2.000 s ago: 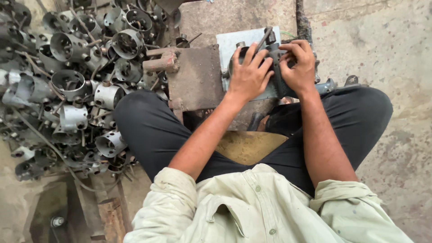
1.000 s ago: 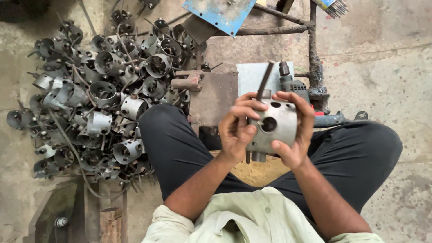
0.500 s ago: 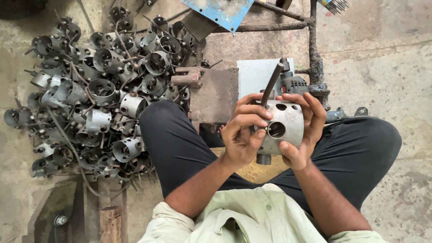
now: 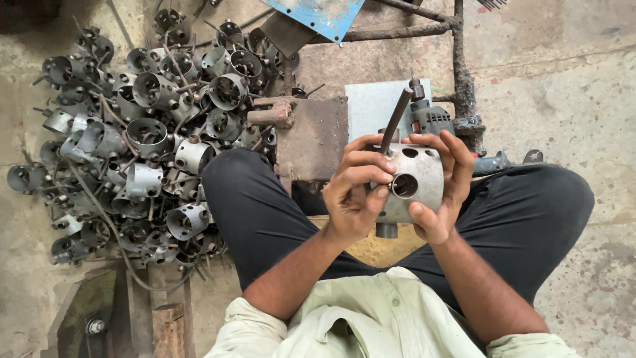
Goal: The person sits on the floor and uses a handheld angle grinder to smooth the edges of small cylindrical metal parts. They hold each part with one hand and apply the grinder with the other, occasionally inspecting the part before discarding it into a pile of similar components.
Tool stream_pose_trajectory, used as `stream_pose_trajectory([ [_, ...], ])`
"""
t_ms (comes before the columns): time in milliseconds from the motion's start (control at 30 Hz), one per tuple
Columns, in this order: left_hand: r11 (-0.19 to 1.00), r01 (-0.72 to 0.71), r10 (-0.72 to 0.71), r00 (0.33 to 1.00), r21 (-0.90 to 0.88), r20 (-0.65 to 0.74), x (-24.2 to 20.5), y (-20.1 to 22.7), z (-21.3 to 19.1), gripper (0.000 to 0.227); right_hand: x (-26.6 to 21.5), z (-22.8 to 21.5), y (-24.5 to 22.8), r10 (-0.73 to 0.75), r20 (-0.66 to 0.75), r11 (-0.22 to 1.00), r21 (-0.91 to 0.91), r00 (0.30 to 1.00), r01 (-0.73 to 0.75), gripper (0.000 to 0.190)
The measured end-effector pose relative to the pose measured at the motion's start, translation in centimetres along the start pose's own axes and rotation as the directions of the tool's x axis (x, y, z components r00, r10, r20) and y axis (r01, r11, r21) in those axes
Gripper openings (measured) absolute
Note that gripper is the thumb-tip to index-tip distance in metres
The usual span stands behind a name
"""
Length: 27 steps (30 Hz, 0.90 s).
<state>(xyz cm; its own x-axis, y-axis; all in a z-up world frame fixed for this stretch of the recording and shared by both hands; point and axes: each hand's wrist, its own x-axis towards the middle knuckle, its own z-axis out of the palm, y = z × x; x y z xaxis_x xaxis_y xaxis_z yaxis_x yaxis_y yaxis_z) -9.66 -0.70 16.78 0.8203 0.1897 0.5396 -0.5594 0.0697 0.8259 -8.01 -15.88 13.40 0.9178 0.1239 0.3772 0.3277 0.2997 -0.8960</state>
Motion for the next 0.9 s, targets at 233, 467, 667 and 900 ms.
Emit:
stream_pose_trajectory([
  [233,0.996,0.078,-0.079,0.996,-0.038,-0.030,-0.5,-0.5,0.1,0.010,-0.1,0.0,0.3,0.011,-0.005,1.000,-0.011,1.000,-0.011,0.091],
  [467,0.996,0.075,-0.076,0.997,-0.037,-0.009,-0.7,-0.6,-0.2,0.014,0.1,-0.1,0.4,-0.021,0.016,0.999,-0.032,1.000,0.021,0.089],
  [667,0.992,0.067,-0.069,0.998,-0.108,-0.009,-0.8,-0.9,0.0,0.022,0.1,-0.2,0.6,-0.048,0.032,0.997,-0.066,0.998,0.050,0.088],
  [900,0.984,0.099,-0.110,0.992,-0.145,-0.067,-0.8,-1.9,0.0,0.017,0.0,-0.2,1.4,-0.068,0.070,0.990,-0.116,0.995,0.076,0.091],
])
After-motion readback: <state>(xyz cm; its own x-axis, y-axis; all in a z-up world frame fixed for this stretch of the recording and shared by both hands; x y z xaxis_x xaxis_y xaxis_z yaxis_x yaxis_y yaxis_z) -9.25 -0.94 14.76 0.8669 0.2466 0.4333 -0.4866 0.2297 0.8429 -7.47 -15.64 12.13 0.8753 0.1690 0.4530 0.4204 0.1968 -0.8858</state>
